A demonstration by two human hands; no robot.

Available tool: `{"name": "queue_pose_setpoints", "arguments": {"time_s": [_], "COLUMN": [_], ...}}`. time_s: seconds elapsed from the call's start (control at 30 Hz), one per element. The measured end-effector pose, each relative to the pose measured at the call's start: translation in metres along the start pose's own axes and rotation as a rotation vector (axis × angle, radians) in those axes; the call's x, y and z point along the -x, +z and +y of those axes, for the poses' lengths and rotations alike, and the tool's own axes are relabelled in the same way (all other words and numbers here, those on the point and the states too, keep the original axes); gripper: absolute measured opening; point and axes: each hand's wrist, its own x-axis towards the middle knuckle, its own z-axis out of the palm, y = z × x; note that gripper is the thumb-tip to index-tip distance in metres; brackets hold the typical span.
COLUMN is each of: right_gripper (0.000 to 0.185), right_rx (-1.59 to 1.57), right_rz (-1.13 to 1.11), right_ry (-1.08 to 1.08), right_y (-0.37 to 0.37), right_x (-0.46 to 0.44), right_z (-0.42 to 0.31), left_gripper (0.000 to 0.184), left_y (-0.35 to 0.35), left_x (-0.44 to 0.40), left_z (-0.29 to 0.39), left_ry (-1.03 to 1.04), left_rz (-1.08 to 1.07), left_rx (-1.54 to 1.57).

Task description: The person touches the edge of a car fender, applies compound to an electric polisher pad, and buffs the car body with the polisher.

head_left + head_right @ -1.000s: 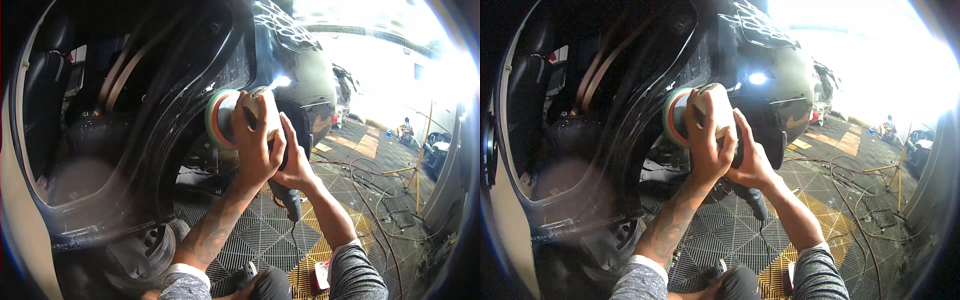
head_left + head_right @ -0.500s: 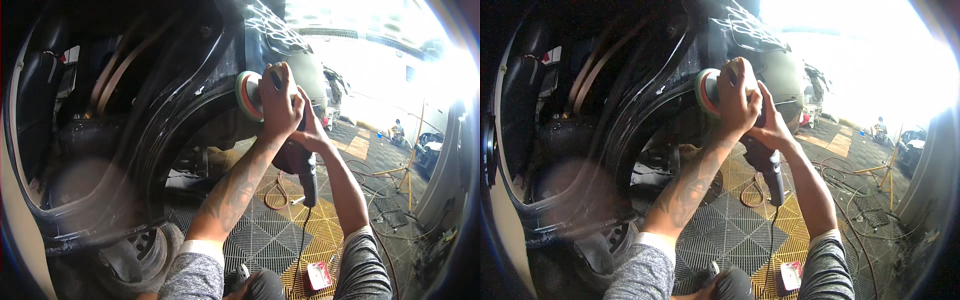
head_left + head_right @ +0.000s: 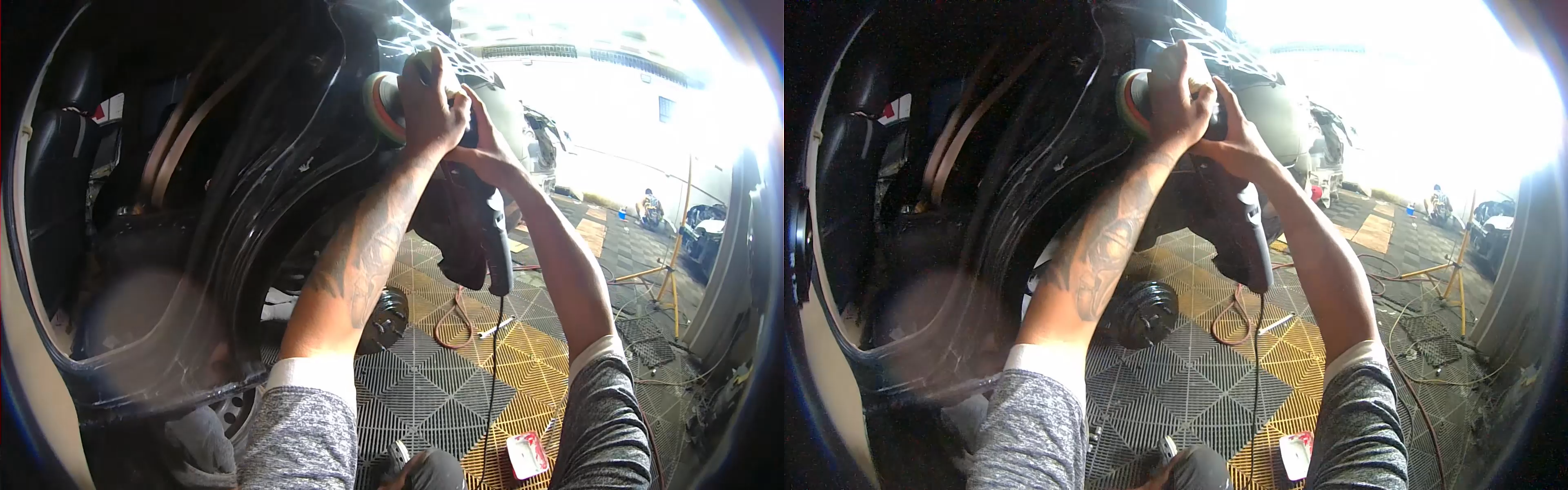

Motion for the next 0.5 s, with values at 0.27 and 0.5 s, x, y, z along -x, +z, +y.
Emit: {"name": "queue_pose_setpoints", "arguments": {"time_s": [0.27,0.5], "right_gripper": [0.124,0.124], "right_rx": [-0.061,-0.077], "right_rz": [0.110,0.066], "right_ry": [-0.017,0.011], "right_y": [0.006,-0.001], "right_x": [-0.057,-0.048], "right_z": [0.007,-0.020], "left_gripper": [0.084,0.068], "left_y": [0.024,0.010], "left_x": [-0.051,-0.048], "left_z": [-0.042,-0.025], "left_ry": [0.080,0.041], "left_rz": [-0.038,-0.030], "left_rx": [0.056,0.005]}}
